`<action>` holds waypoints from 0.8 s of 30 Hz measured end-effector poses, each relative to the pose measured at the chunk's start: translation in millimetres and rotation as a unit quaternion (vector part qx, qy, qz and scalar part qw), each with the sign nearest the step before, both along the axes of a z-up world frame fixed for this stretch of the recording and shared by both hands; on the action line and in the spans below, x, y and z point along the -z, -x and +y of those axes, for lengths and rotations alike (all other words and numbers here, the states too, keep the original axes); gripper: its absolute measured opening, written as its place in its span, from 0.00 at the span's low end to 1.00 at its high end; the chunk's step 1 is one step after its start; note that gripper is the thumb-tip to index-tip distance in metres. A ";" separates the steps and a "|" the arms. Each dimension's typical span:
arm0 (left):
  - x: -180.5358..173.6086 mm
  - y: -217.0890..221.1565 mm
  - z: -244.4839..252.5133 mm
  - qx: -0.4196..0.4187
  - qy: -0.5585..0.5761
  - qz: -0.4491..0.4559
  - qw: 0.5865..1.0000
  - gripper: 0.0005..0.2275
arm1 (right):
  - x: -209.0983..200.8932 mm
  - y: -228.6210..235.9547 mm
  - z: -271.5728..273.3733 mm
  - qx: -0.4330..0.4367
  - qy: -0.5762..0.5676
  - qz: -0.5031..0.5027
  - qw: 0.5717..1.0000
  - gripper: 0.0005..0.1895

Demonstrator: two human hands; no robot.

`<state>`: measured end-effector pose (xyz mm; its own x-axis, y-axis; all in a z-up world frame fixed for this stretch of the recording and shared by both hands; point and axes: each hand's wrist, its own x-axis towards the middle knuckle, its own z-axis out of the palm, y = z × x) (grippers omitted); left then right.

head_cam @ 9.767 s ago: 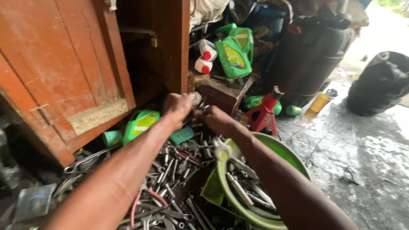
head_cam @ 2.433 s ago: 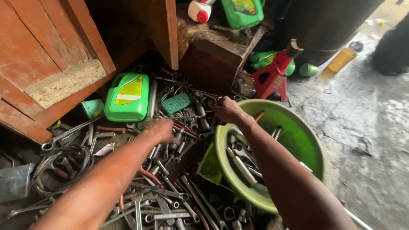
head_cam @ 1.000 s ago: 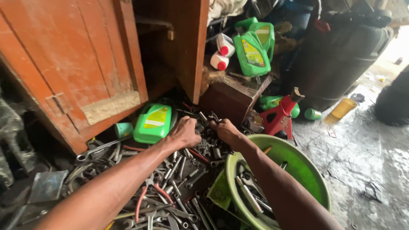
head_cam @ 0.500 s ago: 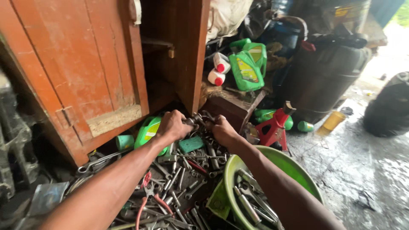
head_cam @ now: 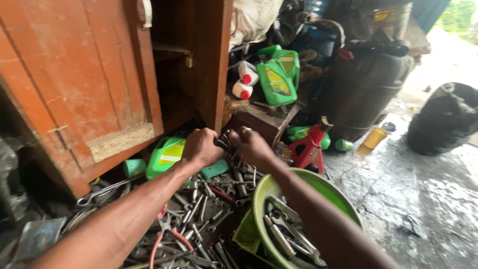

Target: The person sorts through a large pile of mixed metal tools on the floor, picking up individual items like wrenches and sockets, inspecting them, and placing them into a green plastic basin.

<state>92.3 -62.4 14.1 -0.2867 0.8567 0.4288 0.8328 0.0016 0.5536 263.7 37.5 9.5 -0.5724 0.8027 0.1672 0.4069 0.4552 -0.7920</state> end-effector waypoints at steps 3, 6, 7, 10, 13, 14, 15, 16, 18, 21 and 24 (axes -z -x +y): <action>-7.4 -7.6 1.5 -0.017 0.023 -0.043 0.999 0.12 | 11.4 17.4 0.2 0.021 -0.051 0.086 0.995 0.14; -5.1 -6.2 -1.7 -0.015 0.067 -0.048 0.996 0.13 | 23.8 12.8 10.1 -0.058 0.003 0.183 0.981 0.15; -5.3 -6.1 1.5 -0.010 0.090 -0.042 0.995 0.13 | 25.1 6.9 14.4 -0.056 -0.027 0.147 0.987 0.19; -9.4 3.0 9.7 0.019 0.120 0.000 0.993 0.11 | 23.3 5.0 12.5 -0.037 -0.099 0.031 0.994 0.24; -7.0 19.3 13.2 0.044 0.175 0.049 0.982 0.13 | 28.5 15.6 -2.6 -0.049 -0.099 -0.084 0.990 0.28; -2.9 21.3 13.3 0.053 0.199 0.064 0.976 0.14 | 32.2 17.3 -5.6 -0.058 -0.089 -0.123 0.987 0.30; 0.7 21.2 14.8 0.045 0.199 0.075 0.976 0.13 | 34.5 18.1 -4.4 -0.070 -0.084 -0.120 0.987 0.30; 2.9 20.7 16.7 0.036 0.199 0.087 0.975 0.11 | 38.0 19.3 -1.6 -0.081 -0.079 -0.116 0.987 0.31; 1.9 23.0 17.5 0.012 0.194 0.080 0.978 0.09 | 46.4 26.6 8.4 -0.087 -0.062 -0.090 0.990 0.30; -4.7 29.7 11.9 -0.044 0.172 0.047 0.983 0.08 | 64.0 36.7 24.5 -0.104 -0.085 -0.016 0.991 0.29; -16.7 38.7 9.1 -0.099 0.155 0.051 0.982 0.12 | 70.0 44.1 29.1 -0.148 -0.174 0.002 0.974 0.26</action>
